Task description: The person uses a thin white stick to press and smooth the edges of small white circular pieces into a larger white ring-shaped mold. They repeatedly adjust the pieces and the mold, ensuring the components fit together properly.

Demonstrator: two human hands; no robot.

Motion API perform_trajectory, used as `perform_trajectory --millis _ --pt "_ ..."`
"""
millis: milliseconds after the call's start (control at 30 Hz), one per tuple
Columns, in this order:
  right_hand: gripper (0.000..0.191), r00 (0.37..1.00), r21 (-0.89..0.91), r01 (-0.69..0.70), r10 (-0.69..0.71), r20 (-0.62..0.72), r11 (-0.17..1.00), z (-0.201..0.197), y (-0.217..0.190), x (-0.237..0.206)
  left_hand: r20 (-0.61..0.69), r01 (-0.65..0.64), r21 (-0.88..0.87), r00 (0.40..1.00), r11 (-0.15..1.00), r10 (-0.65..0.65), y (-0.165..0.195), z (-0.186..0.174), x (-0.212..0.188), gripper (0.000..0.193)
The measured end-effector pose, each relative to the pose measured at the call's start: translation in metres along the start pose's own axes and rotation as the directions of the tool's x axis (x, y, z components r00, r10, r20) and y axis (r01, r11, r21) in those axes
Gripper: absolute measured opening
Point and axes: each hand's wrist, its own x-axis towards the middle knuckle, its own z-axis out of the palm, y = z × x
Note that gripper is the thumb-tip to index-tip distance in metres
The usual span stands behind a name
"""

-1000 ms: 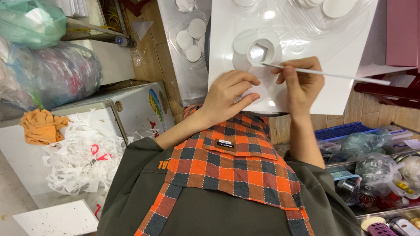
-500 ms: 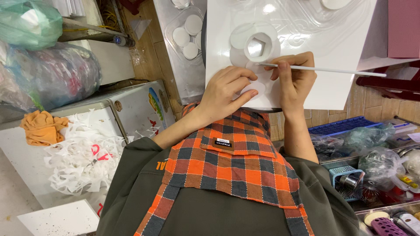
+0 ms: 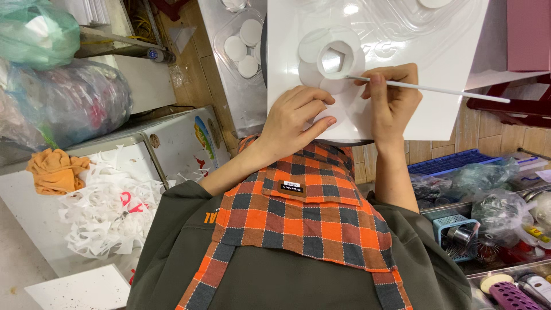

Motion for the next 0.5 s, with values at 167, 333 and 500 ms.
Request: perform_trajectory --millis 167,333,500 --pt "0.018 0.997 0.101 0.051 -0.045 -0.057 0.994 -0.006 -0.008 0.002 -0.016 0.026 -0.042 1.0 0.999 -0.027 0.0 -0.002 0.002 0.02" --pt "0.017 0.995 0.137 -0.024 0.01 0.104 0.99 -0.001 -0.018 -0.007 -0.055 0.097 -0.123 0.993 0.988 -0.104 -0.003 -0.009 0.01 0.025" --pt "0.039 0.987 0.216 -0.163 0.158 0.043 0.963 0.008 -0.016 -0.004 -0.131 0.067 -0.033 0.989 0.997 -0.071 -0.01 -0.009 0.024 0.032"
